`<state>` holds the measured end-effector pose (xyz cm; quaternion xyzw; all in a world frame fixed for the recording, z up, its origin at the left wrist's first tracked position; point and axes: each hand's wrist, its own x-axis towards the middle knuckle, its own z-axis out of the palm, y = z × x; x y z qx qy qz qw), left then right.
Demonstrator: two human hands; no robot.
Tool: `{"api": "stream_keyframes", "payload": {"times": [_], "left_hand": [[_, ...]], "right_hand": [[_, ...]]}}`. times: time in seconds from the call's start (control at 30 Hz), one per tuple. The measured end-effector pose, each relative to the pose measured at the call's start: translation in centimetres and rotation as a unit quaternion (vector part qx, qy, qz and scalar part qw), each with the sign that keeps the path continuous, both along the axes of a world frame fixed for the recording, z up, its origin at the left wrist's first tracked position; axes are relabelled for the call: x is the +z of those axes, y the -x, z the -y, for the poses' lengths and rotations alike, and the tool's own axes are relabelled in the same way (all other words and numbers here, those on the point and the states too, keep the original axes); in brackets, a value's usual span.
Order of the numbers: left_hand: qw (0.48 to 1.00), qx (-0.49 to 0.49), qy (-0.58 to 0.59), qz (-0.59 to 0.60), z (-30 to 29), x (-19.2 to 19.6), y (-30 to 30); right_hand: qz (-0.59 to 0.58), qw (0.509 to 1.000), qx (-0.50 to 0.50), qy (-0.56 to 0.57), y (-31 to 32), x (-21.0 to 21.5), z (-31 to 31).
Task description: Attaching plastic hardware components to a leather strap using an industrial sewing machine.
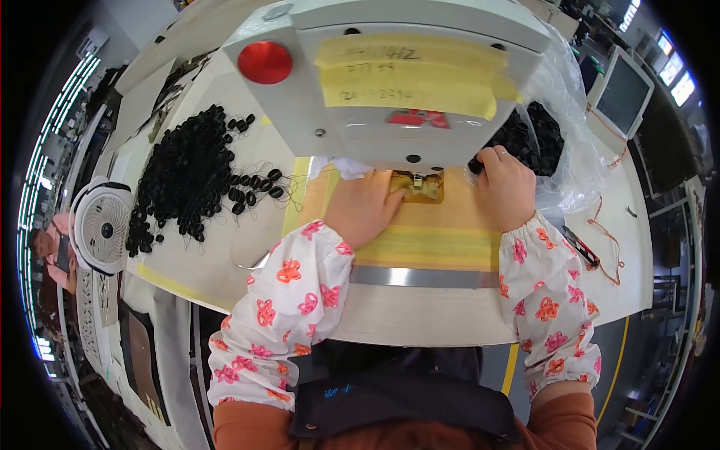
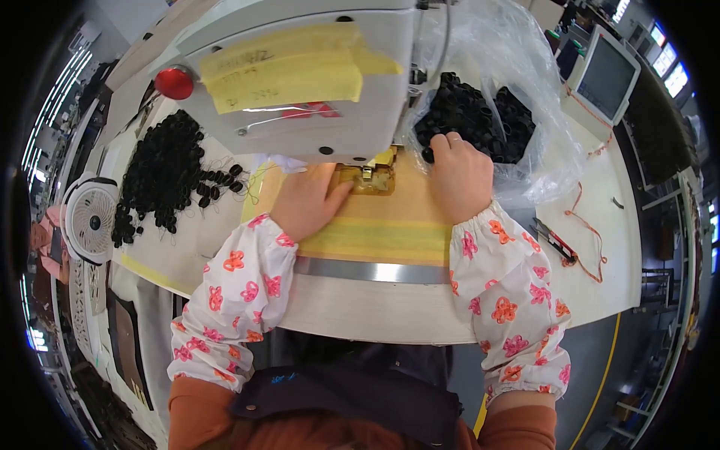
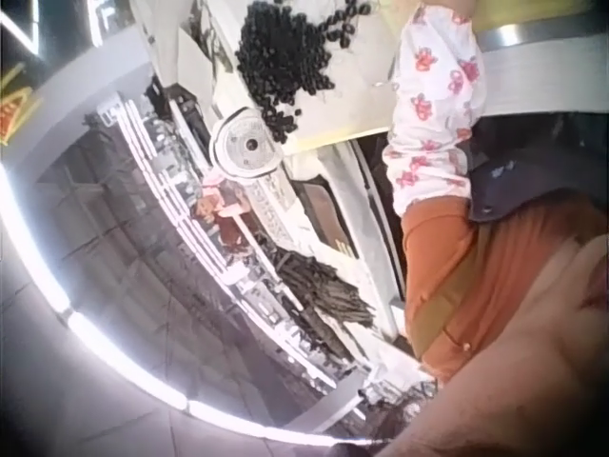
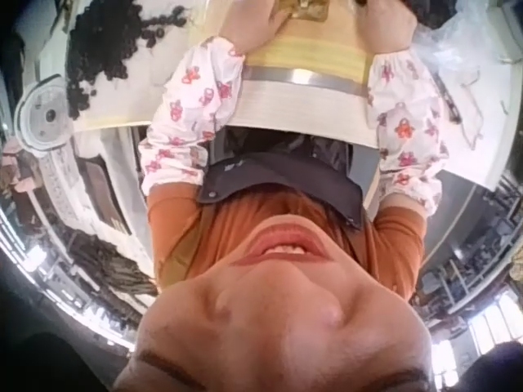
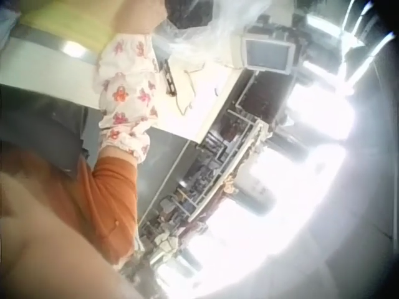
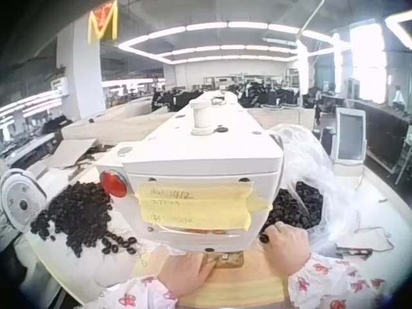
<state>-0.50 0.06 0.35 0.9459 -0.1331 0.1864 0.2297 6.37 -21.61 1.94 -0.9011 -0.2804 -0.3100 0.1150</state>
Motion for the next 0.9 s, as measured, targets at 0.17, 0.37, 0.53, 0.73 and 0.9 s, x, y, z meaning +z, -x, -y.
{"api": "stream_keyframes", "payload": {"times": [0.17,0.37,0.53,0.73,0.9], "left_hand": [[0.997,-0.009,-0.039,0.058,0.0,-1.3,-2.0],[0.989,0.003,0.116,0.088,1.6,-1.4,-1.8],[0.994,-0.013,0.072,-0.082,2.3,-0.4,-1.6],[0.975,0.005,0.206,-0.082,0.9,-0.7,-1.0],[0.924,-0.042,0.362,-0.119,0.8,-0.2,-0.1]], "right_hand": [[-0.002,1.000,-0.014,0.008,-0.2,-0.7,0.4],[-0.083,0.993,0.083,-0.029,0.6,0.3,0.6],[-0.058,0.994,0.094,-0.005,-0.1,-0.3,1.4],[-0.094,0.988,0.089,-0.089,0.7,0.3,-0.9],[-0.480,0.767,0.143,-0.401,3.3,0.1,-2.8]]}}
